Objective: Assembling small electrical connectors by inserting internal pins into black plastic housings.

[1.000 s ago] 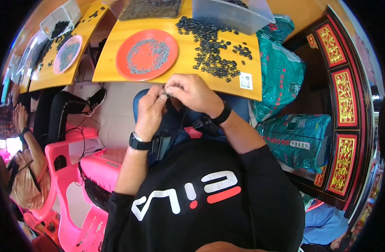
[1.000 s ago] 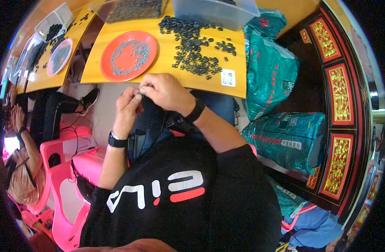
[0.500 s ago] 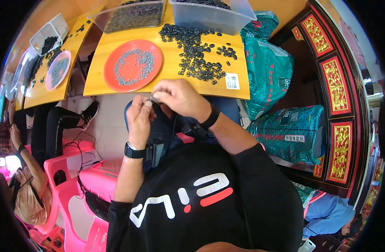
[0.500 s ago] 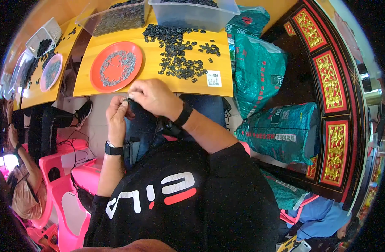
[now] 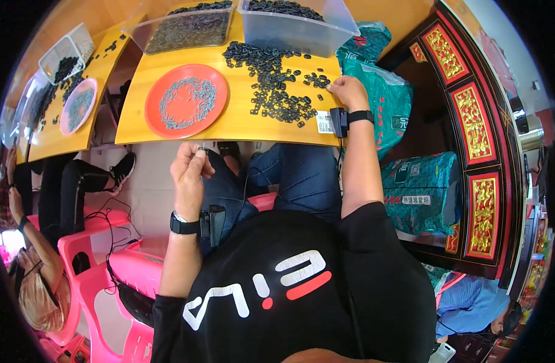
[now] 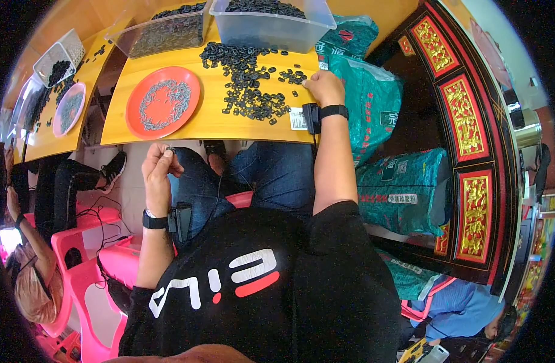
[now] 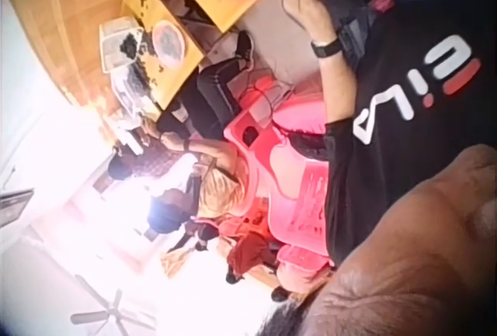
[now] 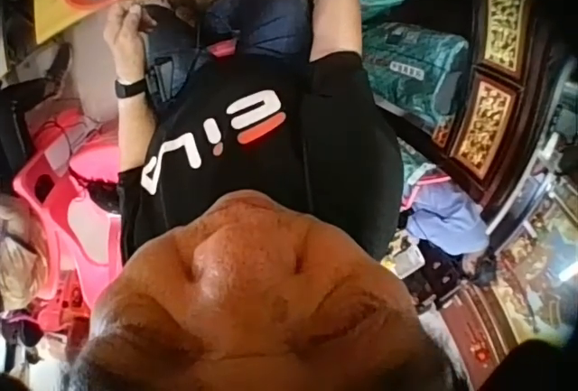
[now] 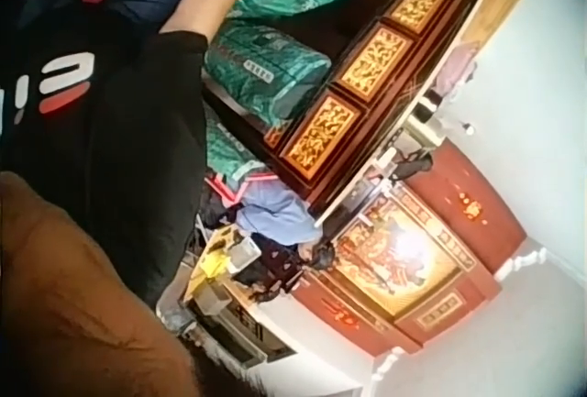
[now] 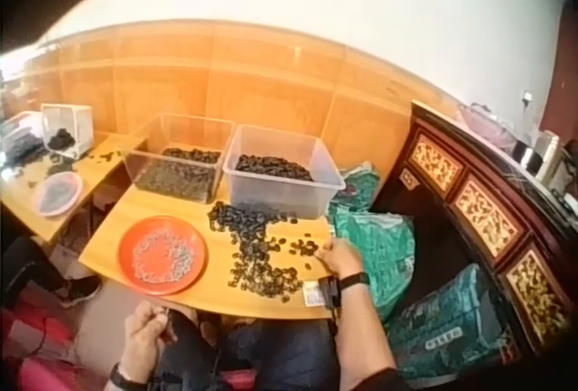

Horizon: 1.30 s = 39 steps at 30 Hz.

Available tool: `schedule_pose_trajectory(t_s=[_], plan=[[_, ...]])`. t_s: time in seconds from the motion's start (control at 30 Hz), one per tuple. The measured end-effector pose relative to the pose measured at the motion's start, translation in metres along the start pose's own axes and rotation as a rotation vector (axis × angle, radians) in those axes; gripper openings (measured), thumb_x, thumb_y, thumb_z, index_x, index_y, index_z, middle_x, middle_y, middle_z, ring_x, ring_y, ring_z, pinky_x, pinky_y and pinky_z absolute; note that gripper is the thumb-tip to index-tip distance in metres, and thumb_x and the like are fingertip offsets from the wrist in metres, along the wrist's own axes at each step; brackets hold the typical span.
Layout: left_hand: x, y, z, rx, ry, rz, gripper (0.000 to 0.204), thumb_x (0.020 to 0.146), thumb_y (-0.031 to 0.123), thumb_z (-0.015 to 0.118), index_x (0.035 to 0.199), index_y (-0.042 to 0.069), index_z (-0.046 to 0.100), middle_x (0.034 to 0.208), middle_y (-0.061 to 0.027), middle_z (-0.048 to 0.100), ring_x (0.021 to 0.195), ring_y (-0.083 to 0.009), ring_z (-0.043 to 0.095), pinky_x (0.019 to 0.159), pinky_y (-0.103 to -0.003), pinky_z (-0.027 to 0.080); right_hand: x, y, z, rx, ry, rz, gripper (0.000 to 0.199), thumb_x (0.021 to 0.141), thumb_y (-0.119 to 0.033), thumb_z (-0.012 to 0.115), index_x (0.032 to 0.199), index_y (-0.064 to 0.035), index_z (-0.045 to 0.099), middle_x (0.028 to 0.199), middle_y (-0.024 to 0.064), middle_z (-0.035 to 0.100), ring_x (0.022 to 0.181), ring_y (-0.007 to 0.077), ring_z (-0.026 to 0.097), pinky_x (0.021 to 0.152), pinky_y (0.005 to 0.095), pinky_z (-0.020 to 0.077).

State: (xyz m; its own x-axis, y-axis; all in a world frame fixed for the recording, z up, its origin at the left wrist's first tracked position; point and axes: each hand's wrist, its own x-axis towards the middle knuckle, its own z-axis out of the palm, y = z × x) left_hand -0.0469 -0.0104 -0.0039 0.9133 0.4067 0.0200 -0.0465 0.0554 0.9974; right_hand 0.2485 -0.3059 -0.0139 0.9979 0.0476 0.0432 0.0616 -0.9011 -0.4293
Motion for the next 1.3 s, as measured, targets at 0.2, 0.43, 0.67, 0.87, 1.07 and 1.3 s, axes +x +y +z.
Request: schedule_pose_trajectory(t_s=[0.2,0.43,0.67,0.87,1.07,1.3], plan=[[-0.001,0.000,0.001,-0.007,0.005,-0.008,0.012,0.091,0.015,0.046,0.087,0.005,0.049,0.066,-0.0024,0.051,0.057,-0.0112,0.051,0.054,-0.023,0.042,0.001,0.002,0.018,0.074,0.100,-0.098,0.023,0.068,-0.023,0.075,0.070,-0.0035,0.064,0.067,0.0120,0.064,0.063,0.0252,0.062,0.060,0.0361,0.0472],[-0.001,0.003,0.002,0.002,0.023,-0.016,0.012,0.091,0.016,0.047,0.086,0.005,0.049,0.066,-0.0022,0.052,0.057,-0.0109,0.052,0.054,-0.022,0.041,-0.004,0.004,0.016,0.075,0.047,-0.114,0.015,0.073,-0.017,0.070,0.074,-0.0028,0.065,0.062,0.0076,0.063,0.058,0.0160,0.060,0.055,0.0305,0.0459],[-0.003,-0.001,-0.001,0.002,0.023,-0.026,0.011,0.090,0.015,0.047,0.085,0.005,0.050,0.067,-0.0019,0.052,0.057,-0.0105,0.052,0.052,-0.023,0.042,-0.055,-0.053,0.001,1.014,-0.434,-0.151,0.019,0.089,-0.010,0.057,0.105,-0.0005,0.062,0.082,0.0015,0.064,0.065,0.0065,0.059,0.061,0.0194,0.0488],[-0.005,-0.004,0.007,-0.069,-0.026,-0.122,0.008,0.088,0.013,0.049,0.086,0.006,0.051,0.067,-0.0016,0.054,0.057,-0.0107,0.054,0.052,-0.023,0.041,-0.110,-0.108,0.020,1.317,-0.793,-0.178,0.017,0.089,-0.013,0.060,0.102,-0.0031,0.061,0.084,0.0021,0.065,0.068,0.0053,0.060,0.065,0.0185,0.0502],[-0.008,0.002,0.018,-0.162,-0.059,-0.170,0.009,0.089,0.012,0.050,0.083,0.005,0.051,0.063,0.0008,0.050,0.055,-0.0069,0.048,0.050,-0.020,0.038,-0.150,-0.141,0.026,1.196,-0.874,-0.230,0.013,0.088,-0.013,0.061,0.097,-0.0049,0.064,0.079,-0.0007,0.064,0.068,0.0045,0.059,0.064,0.0165,0.0479],[-0.008,0.003,0.017,-0.148,-0.044,-0.158,0.010,0.089,0.011,0.050,0.082,0.004,0.051,0.064,0.0007,0.051,0.054,-0.0068,0.049,0.050,-0.021,0.038,-0.164,-0.147,0.034,1.264,-0.975,-0.132,0.015,0.088,-0.012,0.059,0.100,-0.0031,0.062,0.082,0.0014,0.064,0.068,0.0062,0.060,0.065,0.0197,0.0494]])
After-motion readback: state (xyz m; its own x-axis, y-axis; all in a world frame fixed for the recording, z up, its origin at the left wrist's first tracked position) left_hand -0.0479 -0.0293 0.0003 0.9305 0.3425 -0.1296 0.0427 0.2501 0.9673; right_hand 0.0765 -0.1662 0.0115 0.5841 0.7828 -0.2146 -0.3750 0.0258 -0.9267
